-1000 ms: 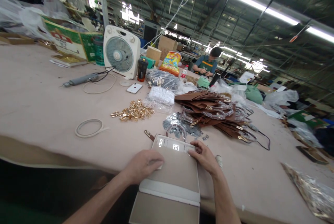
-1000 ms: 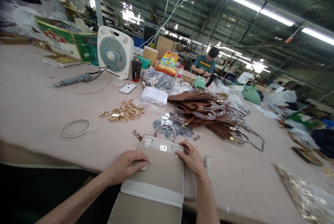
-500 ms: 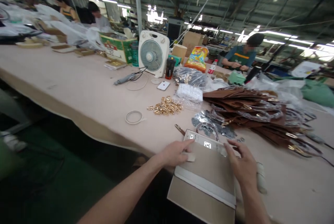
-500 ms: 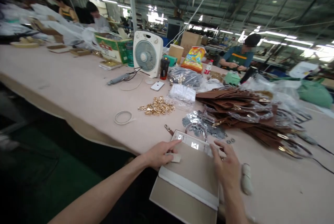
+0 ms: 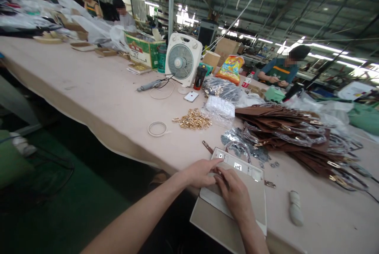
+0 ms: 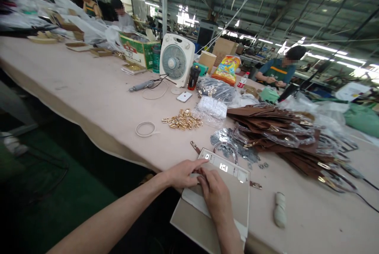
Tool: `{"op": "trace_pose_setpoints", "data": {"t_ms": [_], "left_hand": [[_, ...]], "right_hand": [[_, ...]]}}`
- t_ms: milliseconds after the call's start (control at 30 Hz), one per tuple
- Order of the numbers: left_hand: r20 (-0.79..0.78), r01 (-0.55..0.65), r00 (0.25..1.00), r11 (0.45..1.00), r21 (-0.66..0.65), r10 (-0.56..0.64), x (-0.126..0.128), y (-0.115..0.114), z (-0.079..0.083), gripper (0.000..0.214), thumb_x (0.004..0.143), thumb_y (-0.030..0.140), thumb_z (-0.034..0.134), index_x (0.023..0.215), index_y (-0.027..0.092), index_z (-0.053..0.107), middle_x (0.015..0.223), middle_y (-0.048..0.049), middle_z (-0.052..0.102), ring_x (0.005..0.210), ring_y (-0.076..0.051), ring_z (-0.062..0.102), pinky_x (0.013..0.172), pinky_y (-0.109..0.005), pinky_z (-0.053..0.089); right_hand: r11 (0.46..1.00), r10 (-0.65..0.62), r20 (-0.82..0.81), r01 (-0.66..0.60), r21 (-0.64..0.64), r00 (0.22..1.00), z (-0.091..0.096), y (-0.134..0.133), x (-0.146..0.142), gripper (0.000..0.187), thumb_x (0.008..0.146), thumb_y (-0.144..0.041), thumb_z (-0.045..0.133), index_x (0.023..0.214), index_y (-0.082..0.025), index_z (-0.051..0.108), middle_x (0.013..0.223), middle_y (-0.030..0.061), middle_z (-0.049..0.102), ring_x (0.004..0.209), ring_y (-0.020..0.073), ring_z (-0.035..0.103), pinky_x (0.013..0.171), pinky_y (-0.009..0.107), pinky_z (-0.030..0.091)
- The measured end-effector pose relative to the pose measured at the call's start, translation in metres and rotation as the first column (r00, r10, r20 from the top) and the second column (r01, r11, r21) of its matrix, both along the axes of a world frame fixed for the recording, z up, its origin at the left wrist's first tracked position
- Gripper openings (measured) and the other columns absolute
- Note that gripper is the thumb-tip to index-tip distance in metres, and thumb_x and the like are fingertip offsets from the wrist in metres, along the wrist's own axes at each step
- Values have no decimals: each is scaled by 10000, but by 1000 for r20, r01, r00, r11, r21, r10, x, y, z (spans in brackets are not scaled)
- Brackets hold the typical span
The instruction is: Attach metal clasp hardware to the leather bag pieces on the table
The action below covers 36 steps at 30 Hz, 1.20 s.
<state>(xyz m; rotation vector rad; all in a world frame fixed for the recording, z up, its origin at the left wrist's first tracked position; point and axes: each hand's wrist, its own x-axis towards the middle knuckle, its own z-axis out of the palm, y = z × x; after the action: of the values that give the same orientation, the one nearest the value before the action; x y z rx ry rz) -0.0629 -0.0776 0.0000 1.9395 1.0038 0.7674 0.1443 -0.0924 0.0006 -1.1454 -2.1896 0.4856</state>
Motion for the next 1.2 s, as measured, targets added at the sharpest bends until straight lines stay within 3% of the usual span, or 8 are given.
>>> {"op": "trace_pose_setpoints", "data": {"t_ms": [200, 300, 367, 600, 800, 967, 1067, 1200], "left_hand": [[49, -53, 997, 998, 20, 52, -4, 0, 2, 621, 719, 194, 675, 1334, 140, 609, 1243, -134, 668, 1100, -276, 646, 899, -339, 546], [-13, -54, 998, 999, 6, 54, -8, 1, 2, 268, 770, 235, 699, 1028, 169, 731, 1031, -76, 700, 964, -235, 654, 808, -289, 520], [-13, -32, 999, 999, -4, 32, -10, 1, 2, 155, 842, 302, 696, 903, 172, 753, 887, -46, 704, 848, -199, 645, 753, -262, 492], [138, 2, 990, 989, -149, 19, -11, -2, -1, 199, 866, 316, 677, 914, 161, 792, 770, -5, 725, 737, -153, 649, 673, -214, 464], [278, 9, 952, 897, -442, 127, -5, -3, -2, 254, 761, 364, 709, 852, 133, 762, 649, -4, 671, 644, -172, 657, 630, -252, 498], [359, 17, 913, 862, -506, 193, -6, -2, 6, 258, 756, 381, 717, 812, 131, 691, 671, -19, 665, 622, -160, 633, 635, -273, 505], [333, 41, 933, 874, -484, 140, -7, -2, 9, 274, 827, 407, 689, 875, 139, 659, 695, -13, 671, 638, -159, 636, 625, -261, 489], [260, 79, 965, 925, -371, 22, -9, 0, 9, 276, 931, 419, 630, 919, 145, 655, 798, -32, 716, 752, -162, 656, 707, -257, 491]], "right_hand": [[999, 35, 68, -34, -21, 997, 6, 0, 2, 204, 1051, -372, 546, 1099, -314, 736, 1009, 59, 705, 924, 259, 684, 848, 383, 536], [997, 46, 1, -46, -57, 999, 5, 2, 3, 177, 1046, -353, 556, 1043, -302, 725, 1005, 57, 696, 932, 255, 676, 855, 376, 535], [996, 47, -41, -49, -70, 998, 5, 2, 3, 168, 1041, -354, 563, 1010, -290, 715, 988, 61, 690, 933, 258, 667, 854, 380, 535], [998, 51, -101, -54, -30, 994, 5, 0, 1, 181, 1046, -347, 539, 1015, -270, 699, 1115, 97, 666, 1057, 276, 640, 920, 410, 534], [995, 102, -91, -102, 4, 991, -2, -3, 3, 153, 1050, -269, 531, 1005, -271, 678, 991, 72, 697, 970, 260, 651, 870, 410, 532], [983, 174, -208, -157, 97, 962, 0, -17, 8, 154, 1032, -215, 540, 995, -280, 675, 952, 68, 697, 929, 247, 657, 837, 403, 544], [999, 27, -319, -17, 33, 947, 14, -8, 28, 122, 1045, -277, 540, 1002, -266, 654, 961, 72, 679, 947, 238, 649, 846, 381, 540], [971, -237, -312, 238, -35, 920, 38, 30, 63, 192, 1024, -394, 573, 977, -242, 679, 1199, 111, 653, 1197, 270, 585, 1077, 445, 442]]}}
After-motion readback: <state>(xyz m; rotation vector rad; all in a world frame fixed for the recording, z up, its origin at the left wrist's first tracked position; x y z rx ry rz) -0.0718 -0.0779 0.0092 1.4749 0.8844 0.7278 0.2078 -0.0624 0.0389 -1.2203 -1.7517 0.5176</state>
